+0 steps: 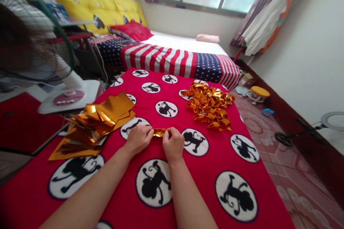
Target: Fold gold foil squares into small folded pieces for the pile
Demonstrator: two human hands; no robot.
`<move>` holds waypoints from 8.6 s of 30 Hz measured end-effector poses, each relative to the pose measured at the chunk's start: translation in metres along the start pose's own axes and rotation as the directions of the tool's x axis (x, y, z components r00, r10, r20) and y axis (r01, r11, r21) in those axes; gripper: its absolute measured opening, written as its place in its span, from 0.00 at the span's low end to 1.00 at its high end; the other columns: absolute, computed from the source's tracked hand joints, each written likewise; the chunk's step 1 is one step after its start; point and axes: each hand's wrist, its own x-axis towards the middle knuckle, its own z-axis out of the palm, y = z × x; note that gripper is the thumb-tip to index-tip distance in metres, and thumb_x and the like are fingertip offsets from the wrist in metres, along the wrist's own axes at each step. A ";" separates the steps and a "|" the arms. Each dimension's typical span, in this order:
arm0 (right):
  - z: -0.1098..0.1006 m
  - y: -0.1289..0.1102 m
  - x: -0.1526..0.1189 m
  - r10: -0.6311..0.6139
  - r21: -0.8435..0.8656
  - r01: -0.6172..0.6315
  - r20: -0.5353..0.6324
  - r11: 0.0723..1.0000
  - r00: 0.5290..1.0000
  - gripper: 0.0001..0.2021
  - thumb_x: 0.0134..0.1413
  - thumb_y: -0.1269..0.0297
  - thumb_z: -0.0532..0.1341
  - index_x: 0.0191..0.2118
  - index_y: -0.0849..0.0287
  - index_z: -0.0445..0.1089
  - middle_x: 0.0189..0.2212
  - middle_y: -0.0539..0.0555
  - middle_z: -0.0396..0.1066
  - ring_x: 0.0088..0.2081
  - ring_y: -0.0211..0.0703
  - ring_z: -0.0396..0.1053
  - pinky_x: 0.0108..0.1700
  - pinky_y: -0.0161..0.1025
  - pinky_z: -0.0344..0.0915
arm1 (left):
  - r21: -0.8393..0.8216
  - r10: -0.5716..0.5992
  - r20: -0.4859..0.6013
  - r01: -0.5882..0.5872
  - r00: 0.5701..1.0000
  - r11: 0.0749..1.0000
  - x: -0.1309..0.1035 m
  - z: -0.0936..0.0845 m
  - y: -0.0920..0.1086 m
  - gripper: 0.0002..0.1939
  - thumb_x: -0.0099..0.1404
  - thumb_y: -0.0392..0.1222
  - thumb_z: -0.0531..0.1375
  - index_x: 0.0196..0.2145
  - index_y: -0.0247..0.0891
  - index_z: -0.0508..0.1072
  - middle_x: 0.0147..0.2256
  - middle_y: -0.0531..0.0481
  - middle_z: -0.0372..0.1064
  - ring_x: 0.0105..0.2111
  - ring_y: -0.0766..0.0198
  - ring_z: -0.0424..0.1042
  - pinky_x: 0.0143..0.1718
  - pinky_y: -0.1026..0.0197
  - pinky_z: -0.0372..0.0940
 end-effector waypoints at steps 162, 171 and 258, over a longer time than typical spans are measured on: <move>0.001 0.001 0.001 0.201 0.418 -0.156 -0.064 0.895 0.978 0.13 0.57 0.60 0.59 0.40 0.61 0.78 0.36 0.57 0.78 0.37 0.44 0.74 0.42 0.39 0.68 | -0.449 -0.227 -0.154 0.137 0.962 0.883 0.002 0.005 0.003 0.15 0.68 0.49 0.51 0.36 0.41 0.74 0.32 0.49 0.76 0.32 0.62 0.72 0.31 0.63 0.55; 0.000 0.003 0.001 0.092 0.359 -0.059 -0.076 0.931 0.993 0.12 0.59 0.63 0.57 0.43 0.58 0.77 0.34 0.55 0.76 0.36 0.43 0.72 0.42 0.39 0.68 | -0.476 -0.207 -0.191 0.094 0.960 0.874 0.003 0.010 0.000 0.13 0.67 0.48 0.53 0.37 0.40 0.74 0.33 0.49 0.76 0.32 0.62 0.72 0.34 0.63 0.59; 0.006 -0.001 -0.004 -0.231 0.099 0.211 0.301 0.973 0.925 0.07 0.59 0.69 0.56 0.37 0.57 0.72 0.33 0.54 0.76 0.35 0.43 0.72 0.39 0.36 0.63 | -0.492 -0.199 -0.360 -0.003 0.911 0.871 0.010 0.018 -0.005 0.10 0.66 0.41 0.54 0.37 0.38 0.75 0.36 0.46 0.75 0.37 0.60 0.73 0.42 0.60 0.65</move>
